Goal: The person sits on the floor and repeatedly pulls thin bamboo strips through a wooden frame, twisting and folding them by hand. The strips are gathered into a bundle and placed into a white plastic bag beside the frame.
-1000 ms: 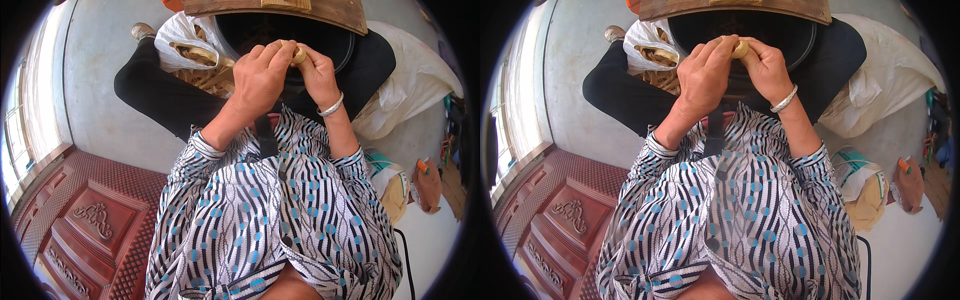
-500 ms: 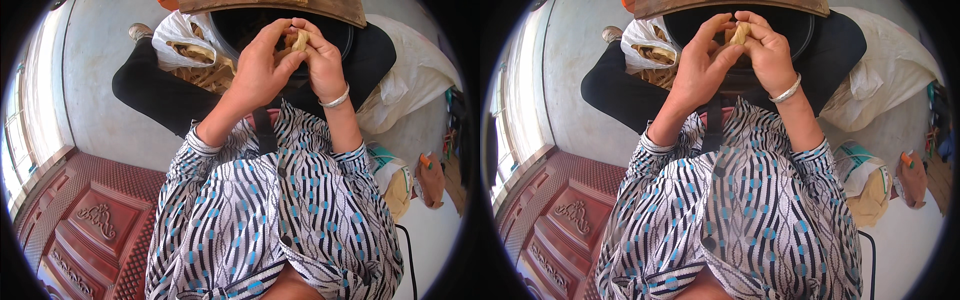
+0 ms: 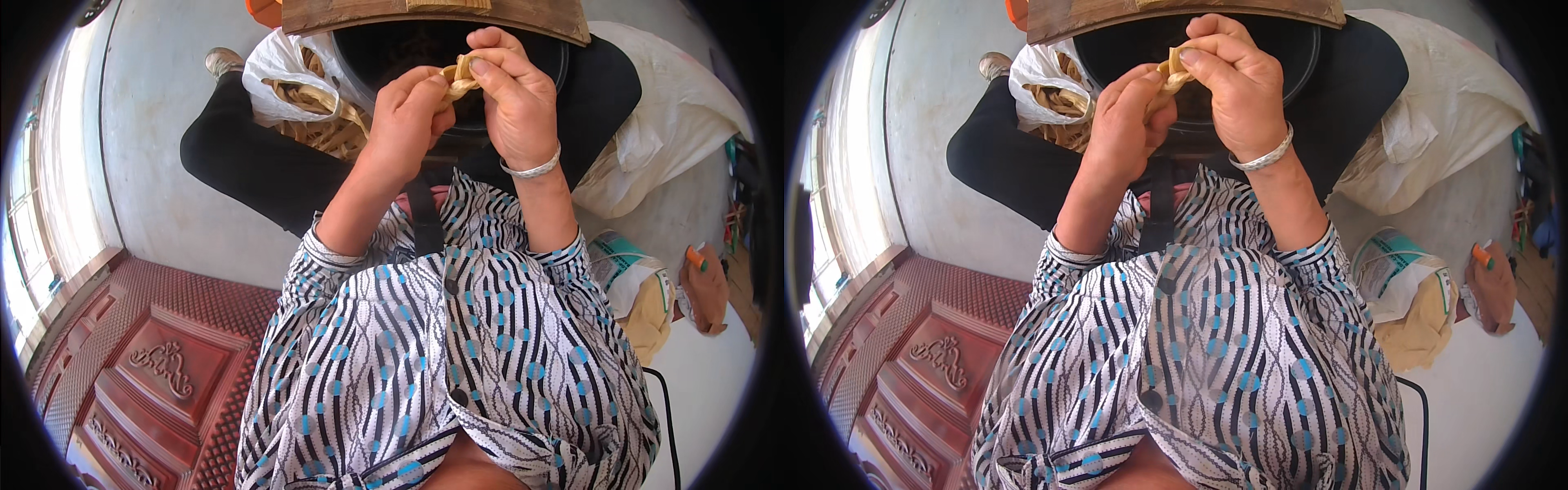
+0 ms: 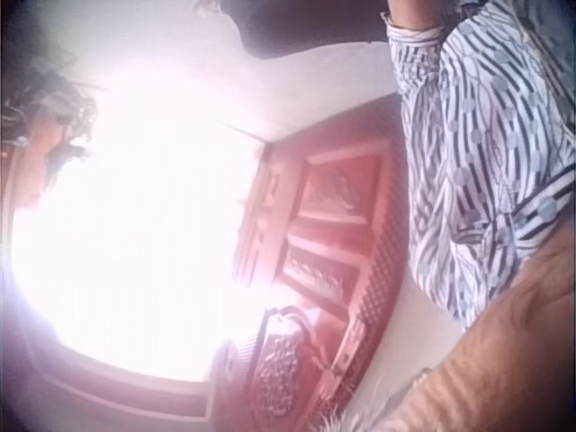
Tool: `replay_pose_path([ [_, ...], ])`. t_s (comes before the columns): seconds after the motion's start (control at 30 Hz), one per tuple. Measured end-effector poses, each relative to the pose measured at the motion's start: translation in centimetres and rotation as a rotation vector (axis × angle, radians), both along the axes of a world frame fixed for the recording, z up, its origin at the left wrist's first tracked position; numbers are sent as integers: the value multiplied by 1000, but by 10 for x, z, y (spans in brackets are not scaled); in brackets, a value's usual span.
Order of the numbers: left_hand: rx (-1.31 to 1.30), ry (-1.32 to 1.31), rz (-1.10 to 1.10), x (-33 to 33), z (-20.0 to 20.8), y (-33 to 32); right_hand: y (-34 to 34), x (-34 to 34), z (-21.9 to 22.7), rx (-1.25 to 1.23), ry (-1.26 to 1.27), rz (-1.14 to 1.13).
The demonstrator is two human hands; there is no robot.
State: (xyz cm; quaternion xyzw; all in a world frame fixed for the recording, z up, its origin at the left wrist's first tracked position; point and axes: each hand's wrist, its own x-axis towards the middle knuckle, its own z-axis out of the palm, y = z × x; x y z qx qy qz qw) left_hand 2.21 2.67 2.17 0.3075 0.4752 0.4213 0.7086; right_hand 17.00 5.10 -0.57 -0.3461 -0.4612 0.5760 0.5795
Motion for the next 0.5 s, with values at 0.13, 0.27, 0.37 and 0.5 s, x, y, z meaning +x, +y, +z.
replay_pose_path([
  [0.13, -69, -92, -149, -11, -3, -12, -7, 6, 3, -179, 105, -15],
  [0.27, 121, 1, -155, -22, -10, -33, -2, 18, -6, -46, 266, 111],
  [0.37, 571, 797, -92, -23, -2, -29, -1, 16, -10, 5, 154, 118],
  [0.5, 984, 1102, -20, -30, -2, -13, 10, 34, 26, 55, -260, 254],
])
